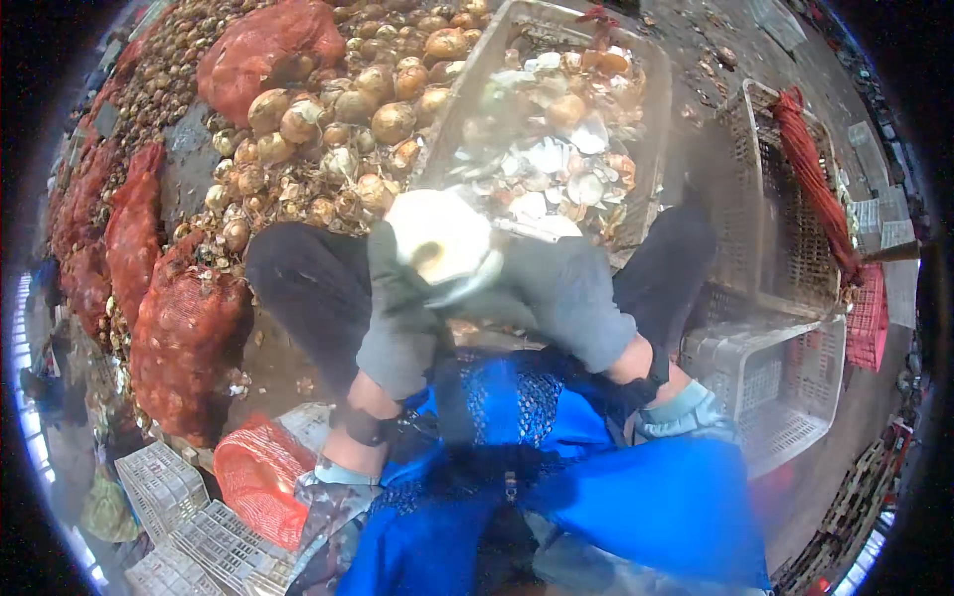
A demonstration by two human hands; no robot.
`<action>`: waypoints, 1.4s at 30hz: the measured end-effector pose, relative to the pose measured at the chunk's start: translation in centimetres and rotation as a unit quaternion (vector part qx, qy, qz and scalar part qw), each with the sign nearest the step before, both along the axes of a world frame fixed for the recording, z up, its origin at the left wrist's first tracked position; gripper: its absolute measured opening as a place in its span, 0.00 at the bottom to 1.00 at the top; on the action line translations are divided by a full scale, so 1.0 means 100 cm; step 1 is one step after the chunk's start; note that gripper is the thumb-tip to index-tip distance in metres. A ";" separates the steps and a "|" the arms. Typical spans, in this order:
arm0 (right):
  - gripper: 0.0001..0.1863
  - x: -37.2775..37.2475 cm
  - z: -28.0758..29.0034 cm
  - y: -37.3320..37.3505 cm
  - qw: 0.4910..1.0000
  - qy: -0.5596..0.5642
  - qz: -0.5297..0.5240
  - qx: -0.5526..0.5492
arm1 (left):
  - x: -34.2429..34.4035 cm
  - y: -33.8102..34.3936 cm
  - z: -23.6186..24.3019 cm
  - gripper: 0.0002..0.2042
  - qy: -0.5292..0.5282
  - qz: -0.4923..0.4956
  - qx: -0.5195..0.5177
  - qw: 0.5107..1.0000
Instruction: The person peels onions using a curved knife while sitting in an agricultural warehouse, placing the peeled onions into a white crate and throwing the skins into a clear bin.
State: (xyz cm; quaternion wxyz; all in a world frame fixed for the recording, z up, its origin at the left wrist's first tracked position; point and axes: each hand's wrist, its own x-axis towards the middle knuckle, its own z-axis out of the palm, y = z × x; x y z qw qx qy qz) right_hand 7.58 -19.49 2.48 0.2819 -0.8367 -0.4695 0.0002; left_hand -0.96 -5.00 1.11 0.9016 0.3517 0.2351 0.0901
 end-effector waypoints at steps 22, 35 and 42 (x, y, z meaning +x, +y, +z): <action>0.35 0.051 0.016 -0.033 0.948 0.308 -0.083 0.019 | -0.002 0.002 0.027 0.38 0.019 0.053 0.050 0.997; 0.35 0.031 0.012 -0.010 0.916 0.395 0.008 0.073 | 0.003 -0.016 0.037 0.35 0.060 -0.014 0.080 0.995; 0.37 0.027 -0.002 -0.008 0.920 0.370 -0.005 0.128 | 0.000 -0.012 0.042 0.35 0.073 -0.030 0.070 0.994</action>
